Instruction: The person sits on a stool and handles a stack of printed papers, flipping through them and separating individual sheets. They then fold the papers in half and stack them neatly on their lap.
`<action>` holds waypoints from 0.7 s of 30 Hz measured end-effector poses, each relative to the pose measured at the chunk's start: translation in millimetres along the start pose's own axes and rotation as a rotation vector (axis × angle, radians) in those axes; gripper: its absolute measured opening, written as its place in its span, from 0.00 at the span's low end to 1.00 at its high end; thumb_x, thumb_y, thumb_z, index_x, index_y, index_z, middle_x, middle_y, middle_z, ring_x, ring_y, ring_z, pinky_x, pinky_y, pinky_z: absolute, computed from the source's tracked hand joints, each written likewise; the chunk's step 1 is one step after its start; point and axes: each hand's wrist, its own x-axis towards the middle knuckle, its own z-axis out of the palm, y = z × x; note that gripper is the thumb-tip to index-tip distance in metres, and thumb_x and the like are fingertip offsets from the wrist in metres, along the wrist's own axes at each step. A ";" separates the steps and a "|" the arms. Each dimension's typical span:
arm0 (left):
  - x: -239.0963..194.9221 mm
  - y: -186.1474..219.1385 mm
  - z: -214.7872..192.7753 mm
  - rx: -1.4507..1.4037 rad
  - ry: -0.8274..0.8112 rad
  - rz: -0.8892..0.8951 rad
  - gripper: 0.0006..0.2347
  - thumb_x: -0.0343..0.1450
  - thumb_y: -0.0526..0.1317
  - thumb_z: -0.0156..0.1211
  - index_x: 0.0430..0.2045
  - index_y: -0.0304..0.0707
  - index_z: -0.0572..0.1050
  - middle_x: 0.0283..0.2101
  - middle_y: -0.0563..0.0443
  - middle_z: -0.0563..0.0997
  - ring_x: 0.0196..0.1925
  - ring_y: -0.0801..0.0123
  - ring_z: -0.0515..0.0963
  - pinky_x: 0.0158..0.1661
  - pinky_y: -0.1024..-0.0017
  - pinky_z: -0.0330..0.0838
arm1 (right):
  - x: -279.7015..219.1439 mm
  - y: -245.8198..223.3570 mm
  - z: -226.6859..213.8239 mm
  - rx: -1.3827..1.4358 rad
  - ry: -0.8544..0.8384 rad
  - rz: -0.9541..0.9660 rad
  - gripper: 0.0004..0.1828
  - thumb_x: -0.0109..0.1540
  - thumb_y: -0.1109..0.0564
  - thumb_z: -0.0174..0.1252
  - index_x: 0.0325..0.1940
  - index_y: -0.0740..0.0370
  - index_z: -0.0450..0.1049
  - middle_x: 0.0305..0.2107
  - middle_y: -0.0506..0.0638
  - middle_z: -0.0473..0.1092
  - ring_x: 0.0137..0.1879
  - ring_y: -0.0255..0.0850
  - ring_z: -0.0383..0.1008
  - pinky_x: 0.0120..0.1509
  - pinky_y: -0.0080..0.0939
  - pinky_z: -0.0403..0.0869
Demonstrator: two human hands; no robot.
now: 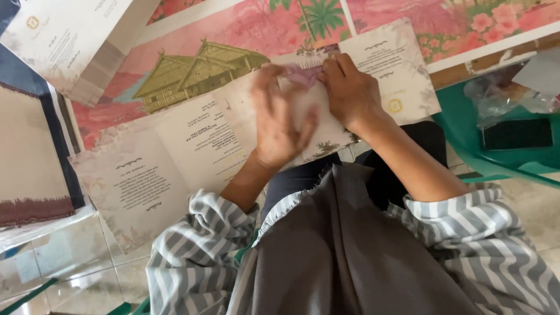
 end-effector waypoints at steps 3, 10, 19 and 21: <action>5.6 -1.6 8.6 0.315 -0.288 0.493 0.09 0.71 0.37 0.54 0.44 0.37 0.70 0.51 0.35 0.68 0.50 0.43 0.73 0.46 0.60 0.74 | 10.7 17.7 -20.7 0.030 -0.122 0.126 0.10 0.67 0.49 0.44 0.46 0.55 0.64 0.35 0.49 0.63 0.30 0.46 0.67 0.27 0.47 0.68; -6.2 4.8 35.4 0.629 -0.580 0.471 0.22 0.64 0.62 0.52 0.49 0.56 0.70 0.57 0.51 0.65 0.59 0.42 0.61 0.53 0.34 0.57 | 1.9 97.1 -17.1 -0.157 0.167 0.130 0.21 0.66 0.51 0.59 0.52 0.68 0.61 0.43 0.62 0.59 0.47 0.58 0.58 0.44 0.57 0.65; -5.1 -0.9 10.7 0.639 -0.695 0.439 0.24 0.65 0.63 0.45 0.52 0.59 0.68 0.60 0.56 0.64 0.65 0.47 0.56 0.58 0.35 0.46 | 0.2 97.9 -36.4 -0.071 0.326 0.017 0.19 0.67 0.52 0.63 0.47 0.66 0.61 0.38 0.57 0.60 0.44 0.50 0.60 0.47 0.49 0.63; -2.4 -3.2 8.7 0.635 -0.749 0.388 0.24 0.66 0.64 0.41 0.54 0.60 0.66 0.61 0.56 0.63 0.65 0.47 0.55 0.58 0.35 0.45 | -1.3 108.3 -54.6 -0.021 0.377 -0.050 0.17 0.71 0.50 0.59 0.49 0.65 0.64 0.34 0.55 0.64 0.39 0.49 0.64 0.41 0.47 0.63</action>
